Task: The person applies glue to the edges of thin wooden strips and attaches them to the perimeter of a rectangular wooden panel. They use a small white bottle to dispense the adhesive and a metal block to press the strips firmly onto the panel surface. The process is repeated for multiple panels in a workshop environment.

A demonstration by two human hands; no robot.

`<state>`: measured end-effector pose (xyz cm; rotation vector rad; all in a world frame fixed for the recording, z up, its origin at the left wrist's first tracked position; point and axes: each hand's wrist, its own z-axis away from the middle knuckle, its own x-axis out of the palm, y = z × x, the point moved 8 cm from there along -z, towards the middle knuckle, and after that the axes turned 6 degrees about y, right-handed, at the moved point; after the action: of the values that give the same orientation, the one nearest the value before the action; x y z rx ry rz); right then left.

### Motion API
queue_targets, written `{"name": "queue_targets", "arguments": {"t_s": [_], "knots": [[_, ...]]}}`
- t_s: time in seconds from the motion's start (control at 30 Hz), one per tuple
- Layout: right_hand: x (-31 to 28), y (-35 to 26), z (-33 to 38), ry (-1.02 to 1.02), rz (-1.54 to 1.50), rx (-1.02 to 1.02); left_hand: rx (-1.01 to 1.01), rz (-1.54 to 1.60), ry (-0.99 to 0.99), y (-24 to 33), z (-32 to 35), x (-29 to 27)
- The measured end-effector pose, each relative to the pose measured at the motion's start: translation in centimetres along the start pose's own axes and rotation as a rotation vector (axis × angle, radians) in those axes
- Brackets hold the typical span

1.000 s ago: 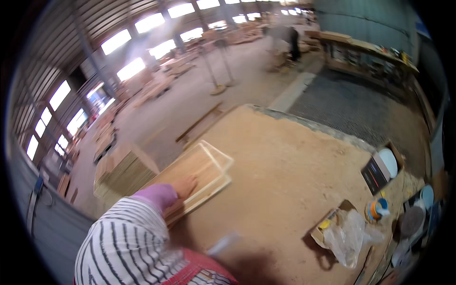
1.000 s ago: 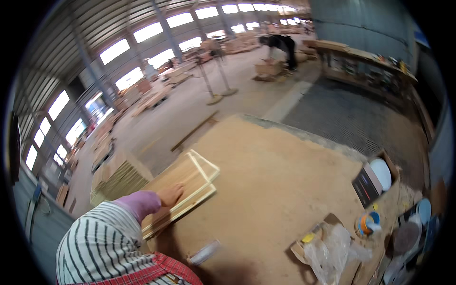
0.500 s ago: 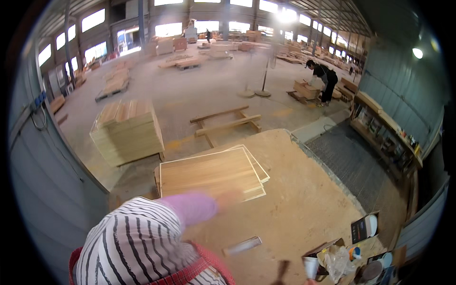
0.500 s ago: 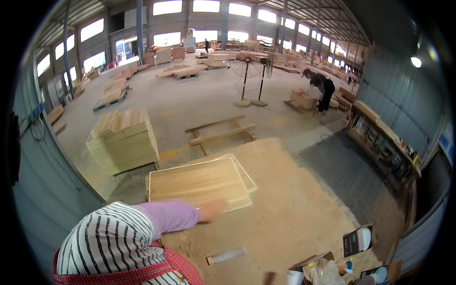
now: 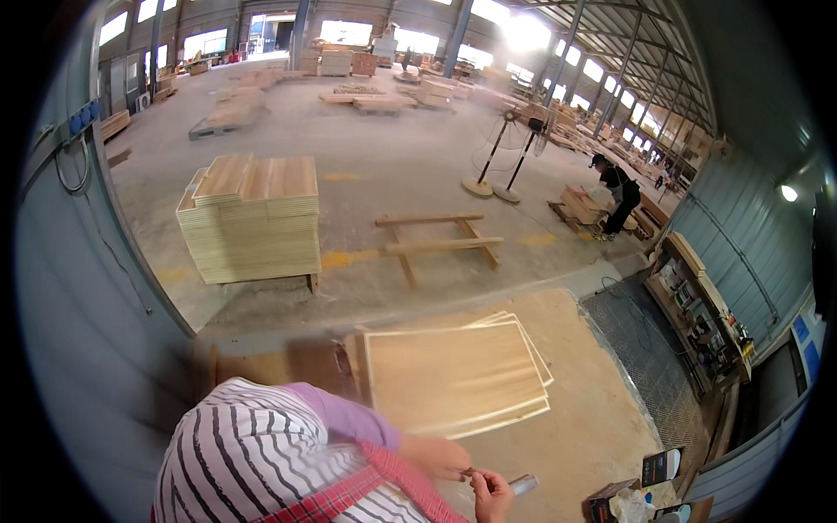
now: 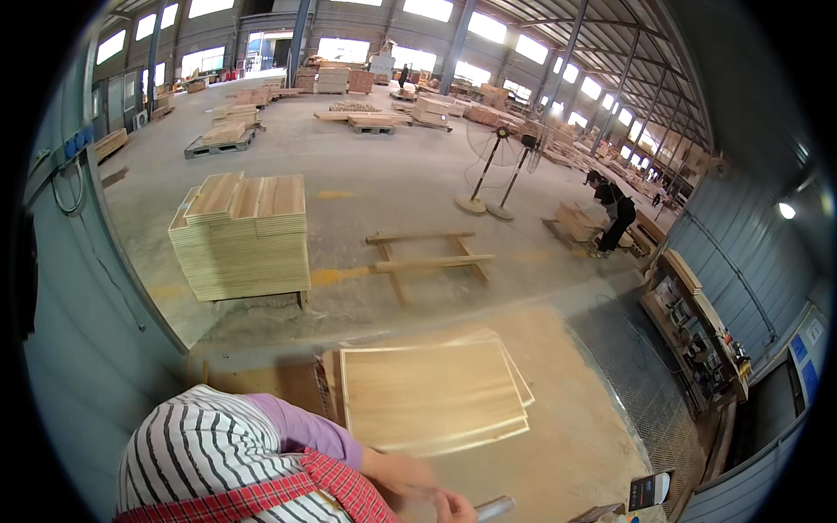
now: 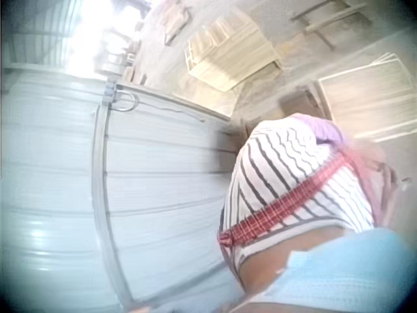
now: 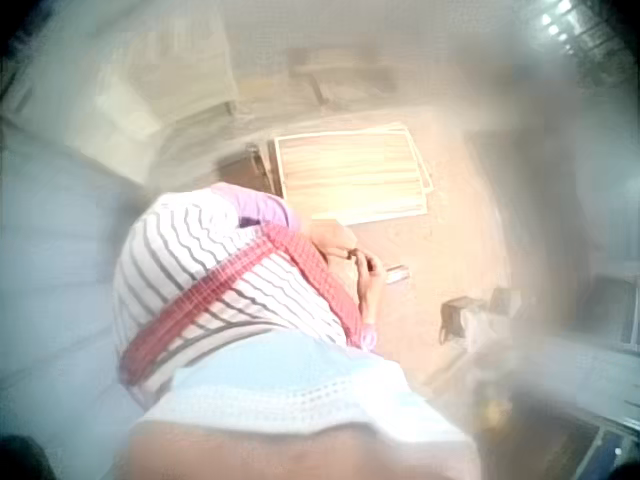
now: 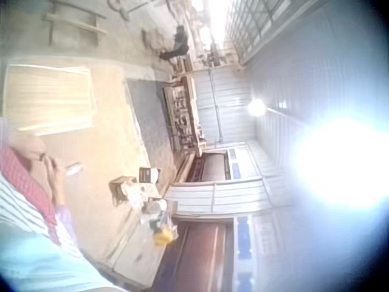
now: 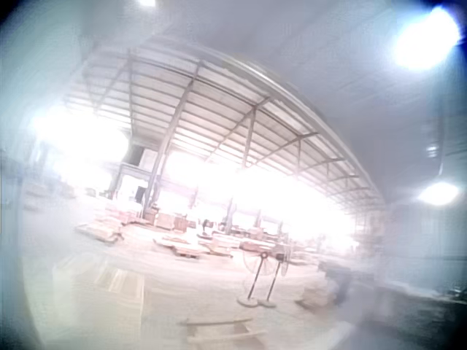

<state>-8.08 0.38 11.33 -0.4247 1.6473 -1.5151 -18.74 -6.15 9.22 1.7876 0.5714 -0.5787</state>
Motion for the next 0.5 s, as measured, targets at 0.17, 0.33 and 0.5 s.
{"name": "queue_targets", "arguments": {"t_s": [0.17, 0.33, 0.5], "knots": [[9.2, -2.9, -2.9, 0.253, -0.221, -0.104, -0.377, 0.32, 0.227, -6.9, 6.3, -6.5], [18.9, -1.8, -5.3, 0.114, -0.391, 0.078, -0.614, 0.504, 0.35, -10.3, 11.4, -11.1], [19.2, -0.8, -5.7, 0.04, 0.027, 0.041, -0.475, 0.585, 0.397, -11.2, 11.4, -12.6]]}}
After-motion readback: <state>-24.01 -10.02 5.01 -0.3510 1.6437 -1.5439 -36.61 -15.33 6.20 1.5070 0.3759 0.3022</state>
